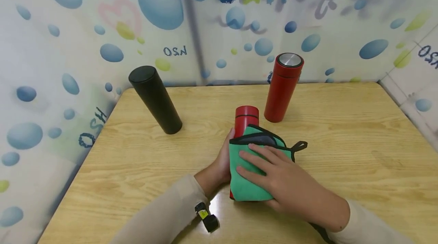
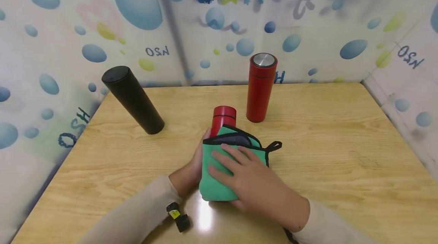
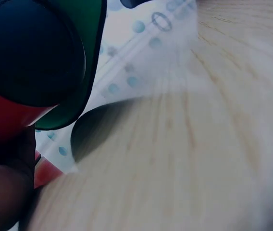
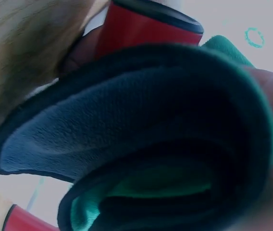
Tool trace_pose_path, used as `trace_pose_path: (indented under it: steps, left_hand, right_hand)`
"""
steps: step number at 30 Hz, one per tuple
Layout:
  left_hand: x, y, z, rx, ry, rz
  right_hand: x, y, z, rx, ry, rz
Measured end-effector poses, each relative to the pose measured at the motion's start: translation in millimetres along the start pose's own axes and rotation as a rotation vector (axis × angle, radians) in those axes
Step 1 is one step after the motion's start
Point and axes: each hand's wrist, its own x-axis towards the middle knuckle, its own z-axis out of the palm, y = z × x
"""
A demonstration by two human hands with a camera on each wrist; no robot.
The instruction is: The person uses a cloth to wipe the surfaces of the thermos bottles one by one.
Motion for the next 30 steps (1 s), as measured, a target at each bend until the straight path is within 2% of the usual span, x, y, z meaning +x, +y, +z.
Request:
trace_pose_path:
  steps: [3, 7, 13, 23, 30]
  left_hand:
    - [-1.6, 1.0, -0.4, 0.008, 0.015, -0.027]
    - [-2.5, 1.5, 0.1, 0.01, 0.025, -0.03]
    - [-2.4, 0.3, 2.9, -0.051, 0.069, -0.067]
    - [-4.4, 0.1, 1.0, -0.026, 0.003, -0.07]
    - [1.5, -4.4, -4.3, 0.036, -0.053, -0.077]
  right_hand:
    - [-0.6, -3, -1, -0.008, 0.0, -0.031]
    - [-2.3, -8, -4, 0.01, -0.024, -0.062]
    - [-5.2, -14, -6, 0.056, -0.067, -0.084]
    - [0.2, -11, -3, 0.03, -0.049, 0.01]
    - [0.8, -5, 1, -0.037, 0.017, 0.103]
